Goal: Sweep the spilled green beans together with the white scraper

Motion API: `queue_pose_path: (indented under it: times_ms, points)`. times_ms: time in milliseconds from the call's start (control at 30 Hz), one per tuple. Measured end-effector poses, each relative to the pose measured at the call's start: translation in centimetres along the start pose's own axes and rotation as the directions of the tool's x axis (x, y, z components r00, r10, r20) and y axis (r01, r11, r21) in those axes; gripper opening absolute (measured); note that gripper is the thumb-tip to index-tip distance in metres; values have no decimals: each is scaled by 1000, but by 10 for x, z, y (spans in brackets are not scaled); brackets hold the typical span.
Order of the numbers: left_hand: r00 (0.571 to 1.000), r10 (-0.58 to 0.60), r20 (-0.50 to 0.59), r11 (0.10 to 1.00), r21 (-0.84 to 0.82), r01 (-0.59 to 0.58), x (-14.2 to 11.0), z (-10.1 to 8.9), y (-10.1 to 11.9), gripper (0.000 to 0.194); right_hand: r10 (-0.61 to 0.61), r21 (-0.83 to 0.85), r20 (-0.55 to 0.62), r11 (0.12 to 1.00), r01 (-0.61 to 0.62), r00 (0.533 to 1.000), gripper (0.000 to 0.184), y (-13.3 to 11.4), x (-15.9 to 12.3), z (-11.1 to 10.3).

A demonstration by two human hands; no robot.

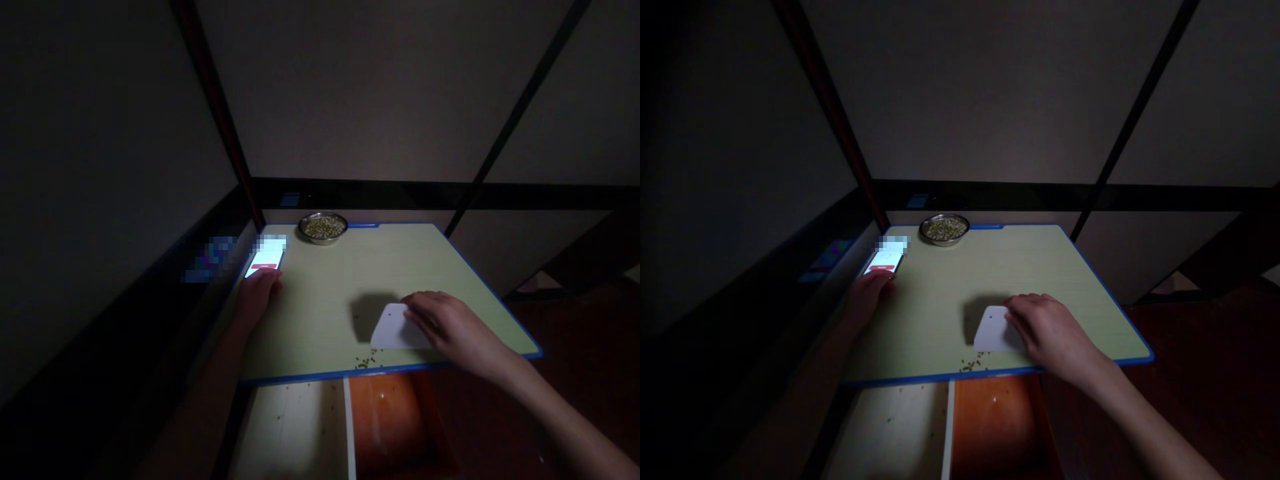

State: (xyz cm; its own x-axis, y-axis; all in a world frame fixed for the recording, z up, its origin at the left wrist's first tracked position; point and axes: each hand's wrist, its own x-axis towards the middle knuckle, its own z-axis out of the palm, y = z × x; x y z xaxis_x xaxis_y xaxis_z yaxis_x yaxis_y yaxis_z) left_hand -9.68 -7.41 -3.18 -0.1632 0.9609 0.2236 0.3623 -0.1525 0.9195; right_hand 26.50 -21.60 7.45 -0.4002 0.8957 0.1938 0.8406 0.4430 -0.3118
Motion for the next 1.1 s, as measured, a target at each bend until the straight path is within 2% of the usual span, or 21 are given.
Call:
queue_pose_path:
  times_ms: [167, 333, 700, 900, 1100]
  points:
    - [1000, -11, -2, 1000, 9, 11, 0, 0, 1, 31, 66, -17, -58, 998, -67, 996, 25, 12, -31, 6]
    - [1000, 3, 0, 999, 36, -3, 0, 0, 1, 30, 107, 4, -61, 994, -107, 992, 24, 15, -44, 15]
    - [1000, -30, 7, 1000, -6, 30, 0, 0, 3, 31, 89, 31, -30, 996, -89, 996, 24, 6, -34, 21]
    - [999, -32, -4, 999, 31, 32, -1, 0, 5, 30, 50, 21, -53, 999, -49, 997, 24, 4, -27, 22]
    - [998, -59, -8, 998, -3, 59, -2, 1, 7, 29, 63, 8, -65, 998, -63, 996, 27, 6, -20, 25]
